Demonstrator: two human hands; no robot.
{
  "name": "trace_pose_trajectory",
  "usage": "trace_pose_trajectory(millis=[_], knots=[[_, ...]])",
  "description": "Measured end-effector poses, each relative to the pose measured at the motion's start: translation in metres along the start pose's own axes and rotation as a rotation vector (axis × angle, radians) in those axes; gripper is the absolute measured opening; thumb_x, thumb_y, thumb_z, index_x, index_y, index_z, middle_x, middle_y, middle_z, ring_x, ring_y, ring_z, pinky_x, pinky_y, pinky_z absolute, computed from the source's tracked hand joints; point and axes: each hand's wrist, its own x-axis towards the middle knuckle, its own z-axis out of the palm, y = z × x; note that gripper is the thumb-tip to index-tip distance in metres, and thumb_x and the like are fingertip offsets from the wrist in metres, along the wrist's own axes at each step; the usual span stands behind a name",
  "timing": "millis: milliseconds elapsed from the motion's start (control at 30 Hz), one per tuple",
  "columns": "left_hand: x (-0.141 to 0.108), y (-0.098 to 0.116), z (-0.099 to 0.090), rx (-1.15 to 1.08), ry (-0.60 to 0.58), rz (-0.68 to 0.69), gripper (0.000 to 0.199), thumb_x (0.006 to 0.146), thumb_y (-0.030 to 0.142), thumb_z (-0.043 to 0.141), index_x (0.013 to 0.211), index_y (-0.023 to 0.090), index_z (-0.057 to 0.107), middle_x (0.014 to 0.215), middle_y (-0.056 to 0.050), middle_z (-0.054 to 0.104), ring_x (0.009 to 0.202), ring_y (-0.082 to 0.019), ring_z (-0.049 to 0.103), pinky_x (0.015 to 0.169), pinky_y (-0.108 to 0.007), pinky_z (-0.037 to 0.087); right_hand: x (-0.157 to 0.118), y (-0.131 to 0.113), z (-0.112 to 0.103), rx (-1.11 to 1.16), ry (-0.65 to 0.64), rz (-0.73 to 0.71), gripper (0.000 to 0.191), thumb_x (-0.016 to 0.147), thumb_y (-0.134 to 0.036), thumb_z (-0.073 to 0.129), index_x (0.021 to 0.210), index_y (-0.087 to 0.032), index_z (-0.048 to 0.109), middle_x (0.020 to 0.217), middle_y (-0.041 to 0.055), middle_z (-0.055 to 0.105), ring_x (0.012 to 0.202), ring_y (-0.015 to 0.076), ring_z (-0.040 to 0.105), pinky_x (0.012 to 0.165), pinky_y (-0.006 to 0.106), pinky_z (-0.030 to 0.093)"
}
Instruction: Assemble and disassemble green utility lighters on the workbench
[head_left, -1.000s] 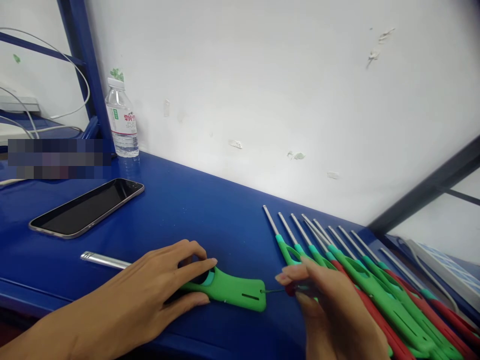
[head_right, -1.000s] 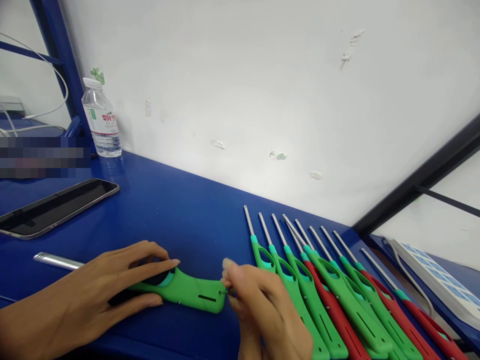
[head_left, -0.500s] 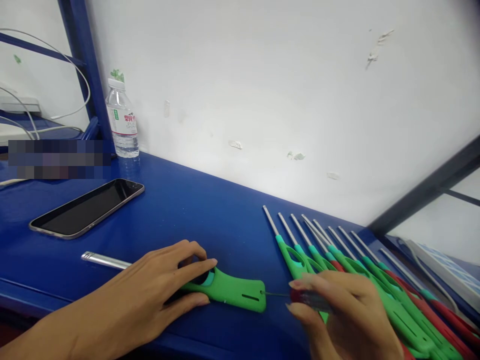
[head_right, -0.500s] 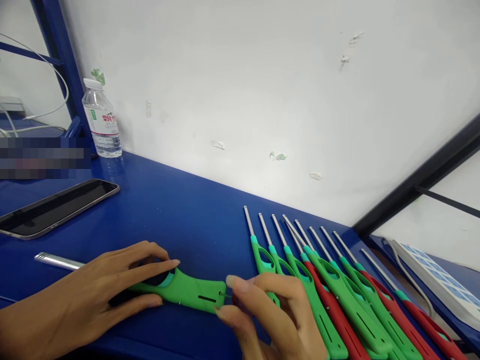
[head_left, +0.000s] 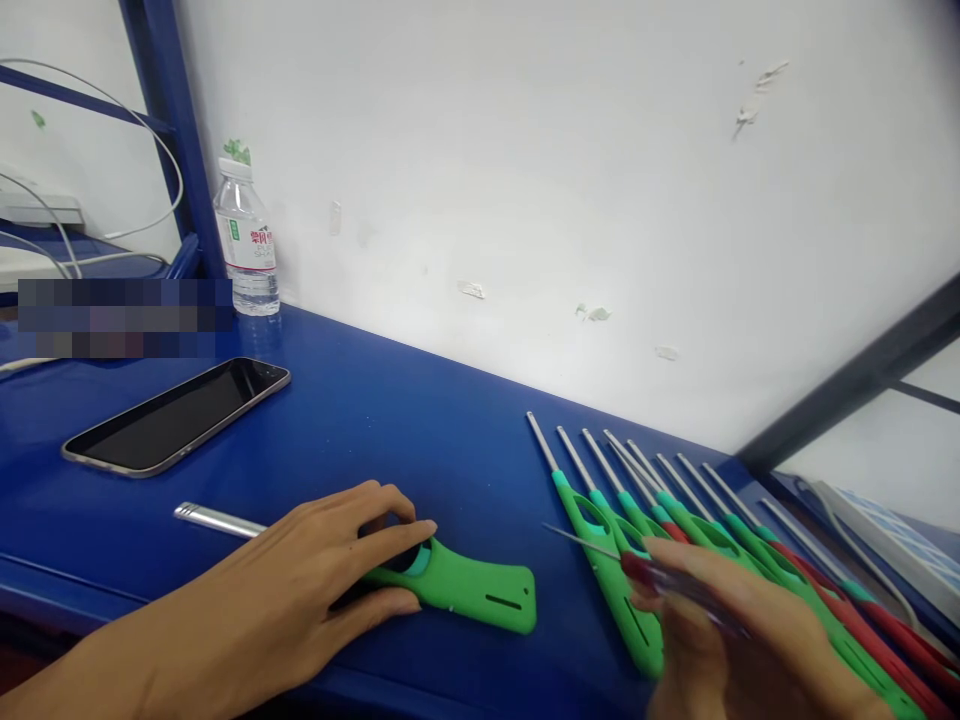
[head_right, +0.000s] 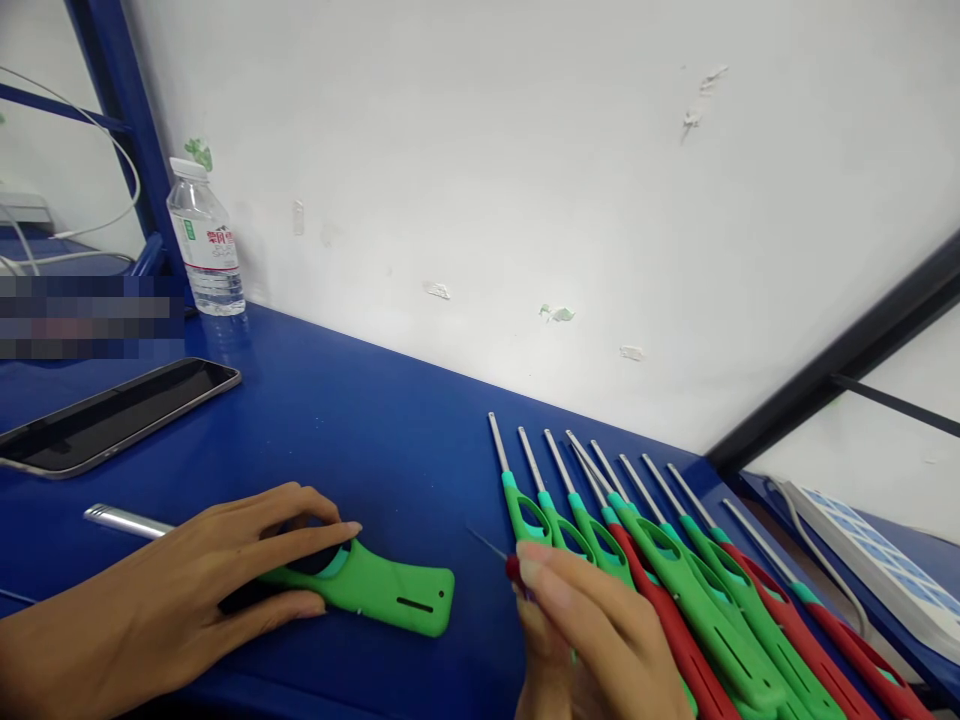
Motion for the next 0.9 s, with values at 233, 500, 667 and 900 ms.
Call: trace_pose_trajectory(millis=[233, 500, 667, 900], knots=[[-0.001, 0.0, 0.0, 0.021, 0.001, 0.012, 0.042, 0.124, 0.061, 0.057, 0.151, 0.04, 0.081, 0.14, -0.003, 0.084, 0.123, -0.024, 0.086, 0.11, -0.034, 0.072, -0.003, -0.001, 0.016, -0.083, -0.083, 0.001, 0.027, 0.113, -0.051, 0.08, 0.12, -0.027, 0.088, 0.118, 0.0118, 0.091, 0.106, 0.033, 0.09, 0.086, 0.045, 0.077], [0.003, 0.0, -0.002, 0.01, -0.009, 0.034, 0.04, 0.123, 0.06, 0.06, 0.15, 0.041, 0.082, 0.139, -0.001, 0.088, 0.123, -0.025, 0.088, 0.118, -0.036, 0.068, -0.01, 0.014, -0.005, -0.143, -0.118, -0.073, 0.022, 0.113, -0.013, 0.069, 0.116, -0.029, 0.084, 0.118, 0.0001, 0.09, 0.109, 0.02, 0.087, 0.096, 0.031, 0.067], [0.013, 0.0, -0.011, 0.01, 0.007, 0.218, 0.039, 0.129, 0.041, 0.047, 0.15, 0.046, 0.08, 0.148, 0.007, 0.087, 0.137, -0.021, 0.081, 0.116, -0.032, 0.069, -0.009, 0.01, -0.007, -0.036, 0.065, -0.059, 0.027, 0.107, -0.004, 0.073, 0.106, -0.028, 0.085, 0.108, -0.0008, 0.086, 0.097, 0.0182, 0.083, 0.091, 0.031, 0.063], [0.006, -0.002, 0.005, -0.062, 0.155, 0.113, 0.034, 0.126, 0.037, 0.053, 0.136, 0.049, 0.083, 0.143, 0.005, 0.083, 0.128, -0.016, 0.083, 0.108, -0.022, 0.069, -0.007, 0.01, -0.007, -0.035, 0.037, -0.121, 0.024, 0.107, -0.007, 0.071, 0.105, -0.028, 0.084, 0.105, 0.0, 0.086, 0.094, 0.0205, 0.083, 0.085, 0.033, 0.063]])
